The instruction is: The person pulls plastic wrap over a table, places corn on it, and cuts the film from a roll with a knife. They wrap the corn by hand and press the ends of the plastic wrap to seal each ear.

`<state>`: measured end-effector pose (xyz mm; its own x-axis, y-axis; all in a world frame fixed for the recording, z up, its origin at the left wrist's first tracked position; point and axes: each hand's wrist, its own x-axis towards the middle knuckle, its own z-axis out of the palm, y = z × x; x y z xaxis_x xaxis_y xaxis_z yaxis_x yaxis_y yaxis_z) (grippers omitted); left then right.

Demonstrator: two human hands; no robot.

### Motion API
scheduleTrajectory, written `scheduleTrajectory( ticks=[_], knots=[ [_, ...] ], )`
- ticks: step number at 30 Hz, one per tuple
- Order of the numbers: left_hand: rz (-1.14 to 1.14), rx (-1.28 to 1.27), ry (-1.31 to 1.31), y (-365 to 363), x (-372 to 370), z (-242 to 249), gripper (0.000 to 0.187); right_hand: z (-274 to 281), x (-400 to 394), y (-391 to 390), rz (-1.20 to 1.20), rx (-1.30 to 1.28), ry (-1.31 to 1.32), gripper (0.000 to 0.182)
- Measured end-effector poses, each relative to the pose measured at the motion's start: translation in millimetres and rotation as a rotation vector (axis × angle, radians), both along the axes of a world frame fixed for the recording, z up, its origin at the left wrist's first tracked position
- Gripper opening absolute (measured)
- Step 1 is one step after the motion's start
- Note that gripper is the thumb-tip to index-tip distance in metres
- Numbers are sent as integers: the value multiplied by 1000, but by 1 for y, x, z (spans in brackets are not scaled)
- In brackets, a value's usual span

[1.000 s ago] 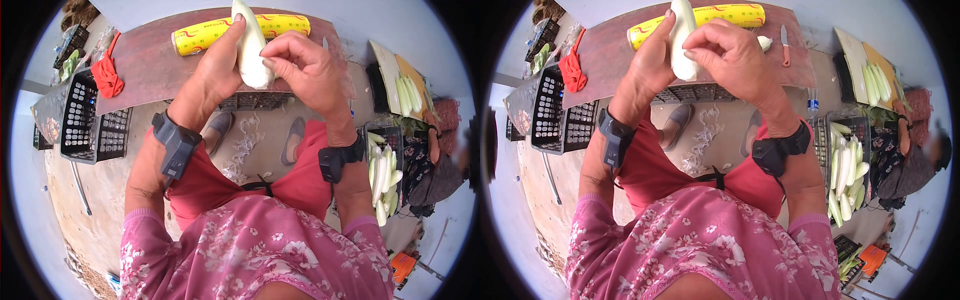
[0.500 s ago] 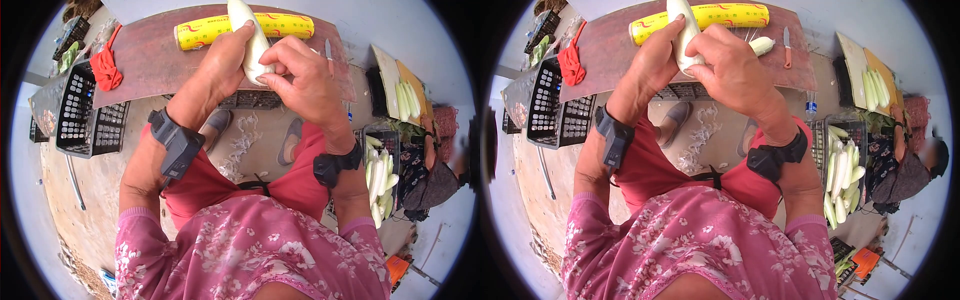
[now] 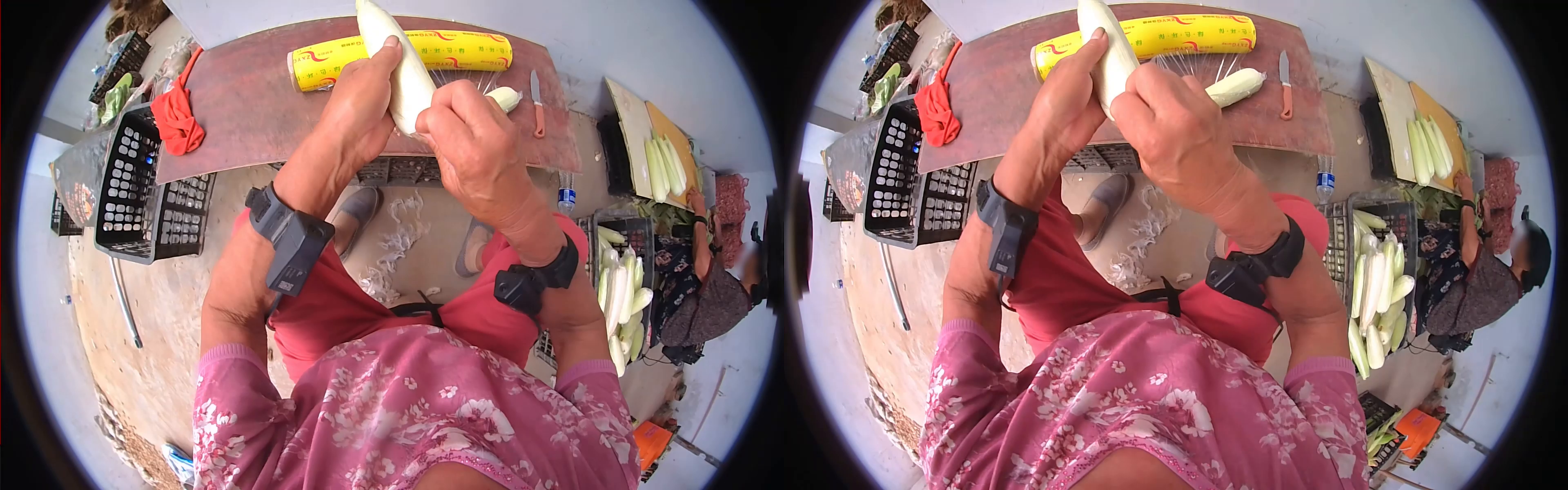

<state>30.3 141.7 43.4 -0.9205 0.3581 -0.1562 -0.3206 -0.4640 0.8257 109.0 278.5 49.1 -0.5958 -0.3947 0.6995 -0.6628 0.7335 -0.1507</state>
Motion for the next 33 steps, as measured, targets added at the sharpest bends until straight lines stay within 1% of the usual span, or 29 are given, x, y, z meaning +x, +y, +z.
scheduleTrajectory(
  ticks=[2, 5, 8, 11, 14, 17, 20, 23, 26, 28, 32, 33],
  knots=[
    [3, 16, -8, -2, 2, 2, 46, 0, 4, -3, -4, 5, 29, 21],
    [-8, 74, -33, -3, 0, 0, 46, -6, -2, -4, 30, -21, 138, 10],
    [-11, 149, -63, -2, -1, -3, 45, -3, 0, -8, 27, -59, 209, 9],
    [-76, 204, -61, -1, -2, -5, 45, -2, 5, -11, 42, -23, 179, 10],
    [-137, 87, 19, -5, -3, -2, 46, -10, 6, -15, 89, -59, 181, 10],
    [-135, 162, -5, -5, -6, -5, 49, -9, 5, -16, 75, -79, 198, 11],
    [-190, 239, -69, -6, -9, -10, 49, -8, 5, -18, 79, -96, 204, 10],
    [-229, 257, -116, -7, -9, -8, 49, -4, 9, -18, 84, -107, 176, 10],
    [-190, 257, -144, -6, -6, -1, 47, -1, 12, -17, 106, -144, 136, 22],
    [-219, 307, -164, -10, -12, -2, 49, -3, 11, -17, 133, -164, 132, 22],
    [-257, 434, -160, -17, -21, -3, 49, -3, 15, -17, 129, -163, 88, 15],
    [-261, 452, -163, -19, -22, -1, 49, -3, 15, -18, 139, -225, 98, 15]
  ],
)
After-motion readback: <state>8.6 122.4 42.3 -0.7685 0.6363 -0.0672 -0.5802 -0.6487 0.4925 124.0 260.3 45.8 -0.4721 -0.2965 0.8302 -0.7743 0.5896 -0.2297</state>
